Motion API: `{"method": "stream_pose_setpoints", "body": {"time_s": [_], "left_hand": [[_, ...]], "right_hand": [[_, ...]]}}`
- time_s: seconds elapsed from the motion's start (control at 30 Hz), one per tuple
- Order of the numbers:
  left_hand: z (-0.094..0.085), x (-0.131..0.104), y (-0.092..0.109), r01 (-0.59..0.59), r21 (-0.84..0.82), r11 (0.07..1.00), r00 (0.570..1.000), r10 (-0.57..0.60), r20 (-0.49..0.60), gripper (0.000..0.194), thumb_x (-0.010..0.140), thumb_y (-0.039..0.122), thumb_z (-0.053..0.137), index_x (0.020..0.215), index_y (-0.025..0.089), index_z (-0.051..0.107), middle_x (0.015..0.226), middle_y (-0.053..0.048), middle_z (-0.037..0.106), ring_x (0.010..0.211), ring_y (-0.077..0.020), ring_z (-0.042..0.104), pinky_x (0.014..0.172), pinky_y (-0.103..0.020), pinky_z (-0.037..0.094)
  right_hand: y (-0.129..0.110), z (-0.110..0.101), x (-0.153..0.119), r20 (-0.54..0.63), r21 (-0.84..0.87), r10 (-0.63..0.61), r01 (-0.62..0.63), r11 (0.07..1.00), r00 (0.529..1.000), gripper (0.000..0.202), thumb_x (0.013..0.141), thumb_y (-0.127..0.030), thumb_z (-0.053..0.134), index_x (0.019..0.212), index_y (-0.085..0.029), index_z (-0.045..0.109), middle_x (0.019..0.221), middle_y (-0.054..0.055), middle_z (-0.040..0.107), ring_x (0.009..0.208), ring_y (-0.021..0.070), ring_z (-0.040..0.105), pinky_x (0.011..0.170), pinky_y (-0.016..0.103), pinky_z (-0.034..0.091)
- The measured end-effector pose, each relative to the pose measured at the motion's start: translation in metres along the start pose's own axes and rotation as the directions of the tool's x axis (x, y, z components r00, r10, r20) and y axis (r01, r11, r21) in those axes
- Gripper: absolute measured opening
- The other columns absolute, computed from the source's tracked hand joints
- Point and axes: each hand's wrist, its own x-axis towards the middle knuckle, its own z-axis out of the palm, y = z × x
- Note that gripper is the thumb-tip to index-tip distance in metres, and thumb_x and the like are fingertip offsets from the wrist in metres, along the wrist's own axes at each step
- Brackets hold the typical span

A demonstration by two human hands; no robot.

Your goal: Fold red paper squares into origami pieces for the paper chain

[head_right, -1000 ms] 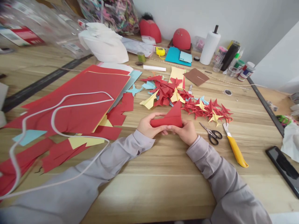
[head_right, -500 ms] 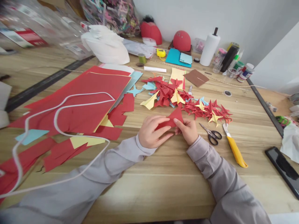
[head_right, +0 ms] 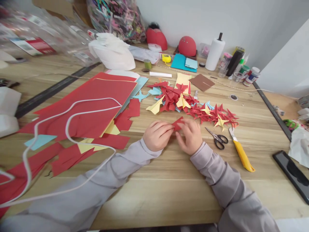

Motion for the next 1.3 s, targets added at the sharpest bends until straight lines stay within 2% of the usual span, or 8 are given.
{"method": "stream_pose_setpoints", "body": {"time_s": [0.07,0.13,0.23,0.43,0.63,0.8,1.13,1.3], "left_hand": [[0.000,0.000,0.000,-0.019,0.013,1.000,0.999,0.018,0.029,0.012,0.079,0.009,0.053,0.076,0.015,0.063,0.081,-0.006,0.070,0.077,-0.0184,0.059,0.067,-0.034,0.046],[0.000,-0.001,0.001,-0.035,0.036,0.999,0.997,0.032,0.065,0.015,0.080,0.009,0.050,0.076,0.015,0.063,0.081,-0.006,0.069,0.078,-0.0185,0.059,0.068,-0.034,0.046],[0.000,-0.002,0.002,-0.058,0.079,0.995,0.993,0.049,0.109,0.019,0.082,0.010,0.047,0.076,0.017,0.064,0.083,-0.006,0.070,0.078,-0.0182,0.060,0.071,-0.036,0.047],[0.000,-0.002,0.002,-0.083,0.092,0.992,0.990,0.072,0.122,0.017,0.083,0.013,0.048,0.075,0.017,0.063,0.084,-0.007,0.069,0.079,-0.0187,0.059,0.076,-0.038,0.047],[0.001,-0.005,-0.001,-0.055,0.076,0.996,0.994,0.047,0.102,0.013,0.083,0.015,0.051,0.082,0.018,0.063,0.090,-0.005,0.070,0.082,-0.0195,0.059,0.082,-0.042,0.045],[0.001,-0.008,-0.005,0.059,-0.048,0.997,0.992,-0.053,0.112,0.017,0.083,0.014,0.050,0.092,0.020,0.063,0.092,-0.006,0.070,0.086,-0.0200,0.060,0.084,-0.045,0.043],[0.003,-0.015,-0.022,0.199,-0.039,0.979,0.966,-0.189,0.174,0.021,0.083,0.015,0.047,0.093,0.022,0.064,0.095,-0.006,0.071,0.087,-0.0209,0.063,0.087,-0.048,0.041],[0.004,-0.015,-0.026,0.173,0.025,0.985,0.976,-0.175,0.131,0.021,0.081,0.015,0.048,0.092,0.021,0.065,0.092,-0.006,0.072,0.084,-0.0211,0.064,0.084,-0.046,0.043]], "right_hand": [[0.001,0.000,-0.001,0.033,-0.149,-0.177,0.180,0.972,0.984,0.022,0.083,-0.018,0.052,0.103,-0.018,0.061,0.103,0.009,0.065,0.099,0.0213,0.056,0.088,0.040,0.041],[0.003,0.002,-0.002,0.046,-0.232,-0.276,0.279,0.932,0.960,0.022,0.084,-0.011,0.050,0.100,-0.018,0.063,0.096,0.007,0.068,0.093,0.0184,0.058,0.088,0.036,0.040],[0.005,0.003,-0.003,0.059,-0.284,-0.331,0.333,0.899,0.942,0.021,0.084,-0.010,0.050,0.096,-0.019,0.064,0.092,0.005,0.069,0.090,0.0167,0.058,0.088,0.036,0.039],[0.003,0.000,-0.004,0.080,-0.323,-0.378,0.382,0.866,0.922,0.019,0.084,-0.010,0.049,0.090,-0.019,0.065,0.090,0.004,0.070,0.086,0.0163,0.059,0.088,0.035,0.039],[0.001,0.000,-0.001,0.021,-0.282,-0.313,0.306,0.909,0.949,0.019,0.082,-0.009,0.049,0.087,-0.019,0.064,0.086,0.003,0.070,0.084,0.0150,0.059,0.082,0.033,0.038],[0.001,-0.001,0.001,-0.018,-0.256,-0.247,0.235,0.938,0.969,0.020,0.082,-0.009,0.048,0.087,-0.021,0.063,0.086,0.002,0.070,0.085,0.0153,0.059,0.081,0.032,0.038],[0.005,-0.004,0.000,-0.112,-0.251,-0.131,0.100,0.963,0.985,0.015,0.084,-0.012,0.050,0.085,-0.021,0.062,0.088,0.004,0.070,0.086,0.0164,0.059,0.080,0.032,0.038],[0.006,-0.002,-0.002,-0.119,-0.249,-0.141,0.108,0.962,0.983,0.015,0.083,-0.011,0.051,0.086,-0.021,0.061,0.088,0.004,0.069,0.085,0.0170,0.059,0.079,0.032,0.038]]}}
